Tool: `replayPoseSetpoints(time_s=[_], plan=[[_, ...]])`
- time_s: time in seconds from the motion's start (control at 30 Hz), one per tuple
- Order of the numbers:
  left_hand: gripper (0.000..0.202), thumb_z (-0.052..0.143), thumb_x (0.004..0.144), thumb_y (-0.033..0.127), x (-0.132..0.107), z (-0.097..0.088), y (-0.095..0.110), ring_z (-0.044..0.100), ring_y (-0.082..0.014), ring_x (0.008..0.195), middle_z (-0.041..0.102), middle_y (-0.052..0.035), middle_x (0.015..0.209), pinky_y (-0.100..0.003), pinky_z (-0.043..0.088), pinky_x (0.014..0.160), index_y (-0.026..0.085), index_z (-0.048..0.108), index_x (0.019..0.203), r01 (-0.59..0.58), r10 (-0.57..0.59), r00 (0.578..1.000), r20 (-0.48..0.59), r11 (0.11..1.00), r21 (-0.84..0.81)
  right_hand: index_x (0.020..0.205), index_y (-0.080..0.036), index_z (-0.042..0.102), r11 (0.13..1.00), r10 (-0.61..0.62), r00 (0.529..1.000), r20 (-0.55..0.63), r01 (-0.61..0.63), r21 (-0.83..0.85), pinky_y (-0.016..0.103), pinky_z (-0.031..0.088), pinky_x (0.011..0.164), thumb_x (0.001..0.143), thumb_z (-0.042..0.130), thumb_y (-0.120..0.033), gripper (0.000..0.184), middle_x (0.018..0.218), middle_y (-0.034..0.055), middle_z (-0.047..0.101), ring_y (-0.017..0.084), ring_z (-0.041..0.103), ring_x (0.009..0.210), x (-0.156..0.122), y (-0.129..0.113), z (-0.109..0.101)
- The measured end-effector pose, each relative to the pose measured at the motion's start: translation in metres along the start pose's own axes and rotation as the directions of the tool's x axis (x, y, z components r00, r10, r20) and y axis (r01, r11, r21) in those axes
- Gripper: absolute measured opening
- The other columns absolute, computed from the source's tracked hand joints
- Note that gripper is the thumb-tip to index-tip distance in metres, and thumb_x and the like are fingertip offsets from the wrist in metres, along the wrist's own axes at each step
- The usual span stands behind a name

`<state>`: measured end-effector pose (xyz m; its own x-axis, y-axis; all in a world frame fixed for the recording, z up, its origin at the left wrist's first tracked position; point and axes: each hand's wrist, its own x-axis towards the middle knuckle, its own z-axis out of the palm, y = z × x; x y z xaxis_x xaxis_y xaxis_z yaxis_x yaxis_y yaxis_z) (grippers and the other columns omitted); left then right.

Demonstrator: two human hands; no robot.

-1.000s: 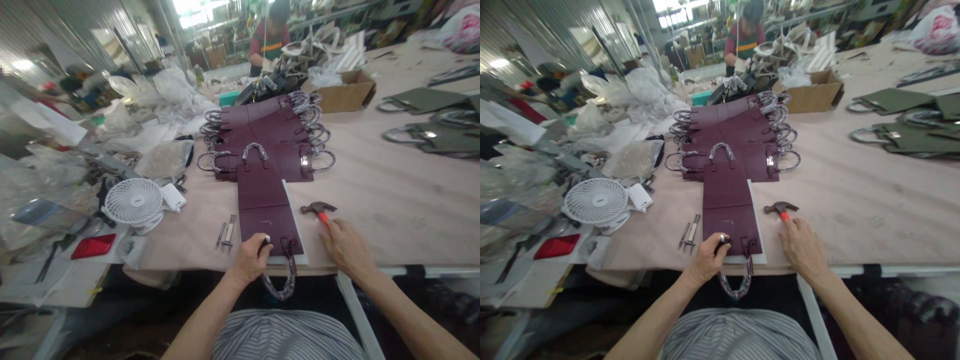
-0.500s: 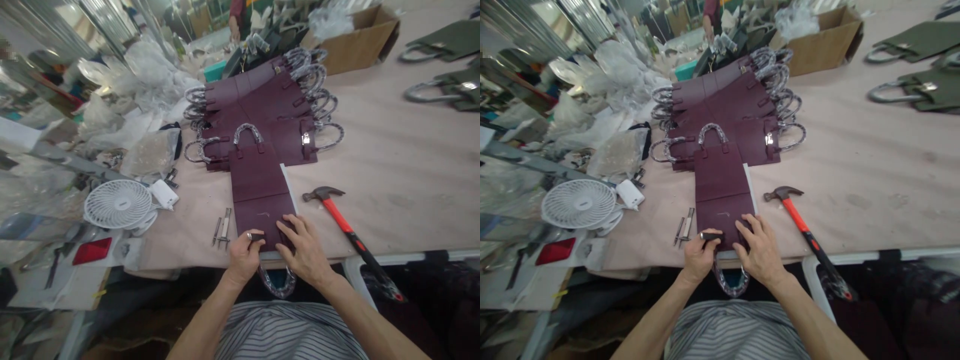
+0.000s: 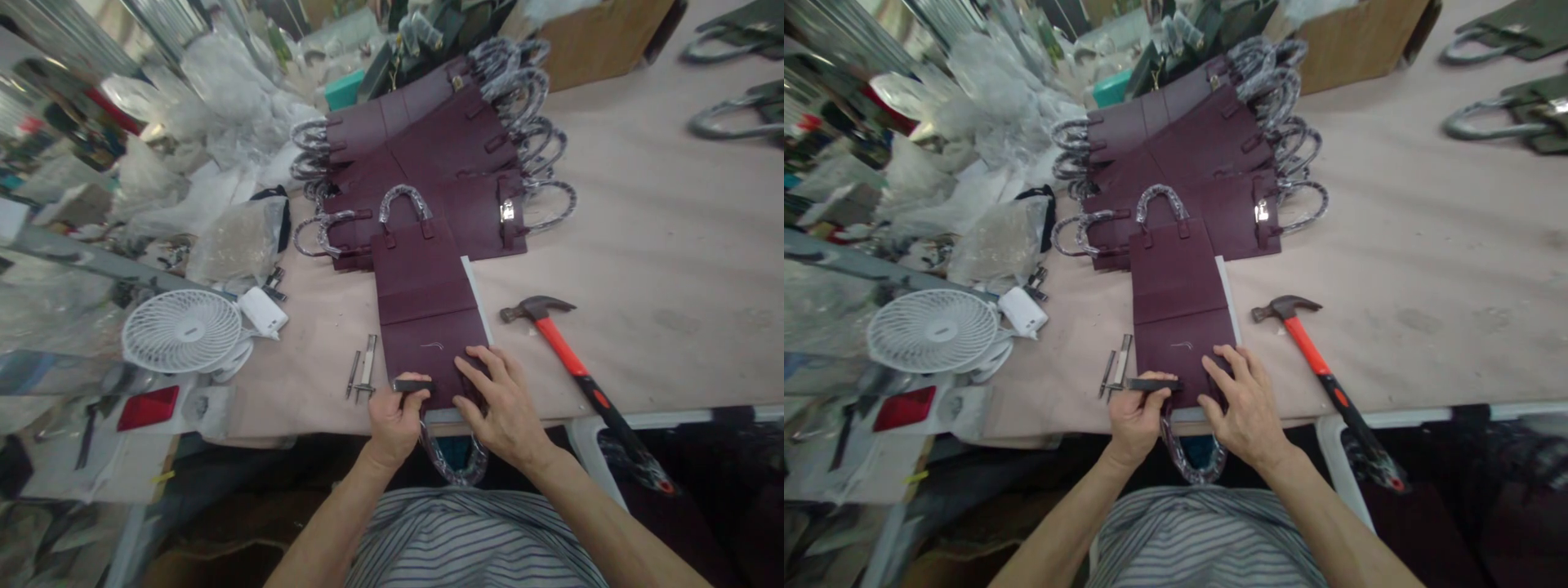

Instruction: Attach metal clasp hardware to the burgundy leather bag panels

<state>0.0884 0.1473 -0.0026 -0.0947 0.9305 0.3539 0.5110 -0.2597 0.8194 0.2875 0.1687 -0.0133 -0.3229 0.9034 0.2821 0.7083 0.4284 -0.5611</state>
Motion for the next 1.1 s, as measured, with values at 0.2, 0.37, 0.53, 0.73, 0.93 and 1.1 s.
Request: replayPoseSetpoints(time_s=[0.2,0.37,0.53,0.73,0.93,1.1], plan=[[0.01,0.063,0.092,0.019,0.005,0.006,0.006,0.076,-0.0173,0.084,0.079,-0.0058,0.091,-0.027,0.063,0.081,0.017,0.072,0.096,-0.067,0.068,0.997,0.033,0.997,-0.038,0.131,-0.016,0.062,1.0,-0.005,1.0,-0.015,0.005,-0.001,0.058,0.037,0.113,0.088,0.061,-0.033,0.047,0.141,0.0153,0.05,0.035,0.04,0.134,0.0,0.0,0.0],[0.011,0.062,0.092,0.018,0.007,0.009,0.006,0.076,-0.0172,0.084,0.079,-0.0058,0.092,-0.027,0.062,0.081,0.017,0.073,0.095,-0.069,0.07,0.997,0.044,0.997,-0.043,0.132,-0.016,0.062,1.0,-0.002,1.0,-0.008,0.002,0.002,0.058,0.037,0.114,0.088,0.061,-0.032,0.047,0.142,0.0158,0.049,0.035,0.04,0.134,0.0,-0.001,-0.001],[0.012,0.06,0.093,0.018,0.008,0.008,0.006,0.076,-0.0173,0.085,0.079,-0.0059,0.092,-0.027,0.063,0.081,0.017,0.072,0.095,-0.078,0.08,0.994,0.07,0.997,-0.023,0.132,-0.017,0.061,1.0,0.005,1.0,0.001,-0.005,-0.003,0.057,0.036,0.114,0.088,0.062,-0.032,0.047,0.142,0.0147,0.049,0.035,0.039,0.135,0.0,-0.001,-0.001],[0.013,0.06,0.092,0.016,0.007,0.01,0.008,0.076,-0.0169,0.083,0.079,-0.0062,0.092,-0.026,0.062,0.08,0.017,0.071,0.098,-0.113,0.112,0.992,0.058,0.994,0.002,0.133,-0.016,0.061,1.0,0.002,1.0,0.001,-0.002,-0.002,0.056,0.035,0.115,0.088,0.062,-0.032,0.047,0.142,0.0148,0.048,0.036,0.038,0.136,0.0,0.0,0.0],[0.015,0.057,0.092,0.014,0.007,0.017,0.009,0.075,-0.0166,0.083,0.078,-0.0065,0.093,-0.026,0.061,0.08,0.016,0.071,0.099,-0.117,0.114,0.99,0.078,0.992,0.036,0.133,-0.015,0.06,1.0,0.007,1.0,0.009,-0.007,0.009,0.056,0.035,0.116,0.088,0.063,-0.03,0.048,0.144,0.0152,0.048,0.035,0.037,0.137,-0.001,0.0,0.0],[0.013,0.057,0.091,0.014,0.008,0.018,0.007,0.074,-0.0164,0.081,0.077,-0.0056,0.089,-0.025,0.06,0.077,0.017,0.069,0.094,-0.08,0.076,0.992,0.104,0.996,0.034,0.134,-0.016,0.059,1.0,0.005,1.0,0.022,-0.006,0.01,0.055,0.034,0.116,0.087,0.064,-0.031,0.05,0.144,0.0145,0.047,0.035,0.037,0.136,-0.001,0.002,0.001]])
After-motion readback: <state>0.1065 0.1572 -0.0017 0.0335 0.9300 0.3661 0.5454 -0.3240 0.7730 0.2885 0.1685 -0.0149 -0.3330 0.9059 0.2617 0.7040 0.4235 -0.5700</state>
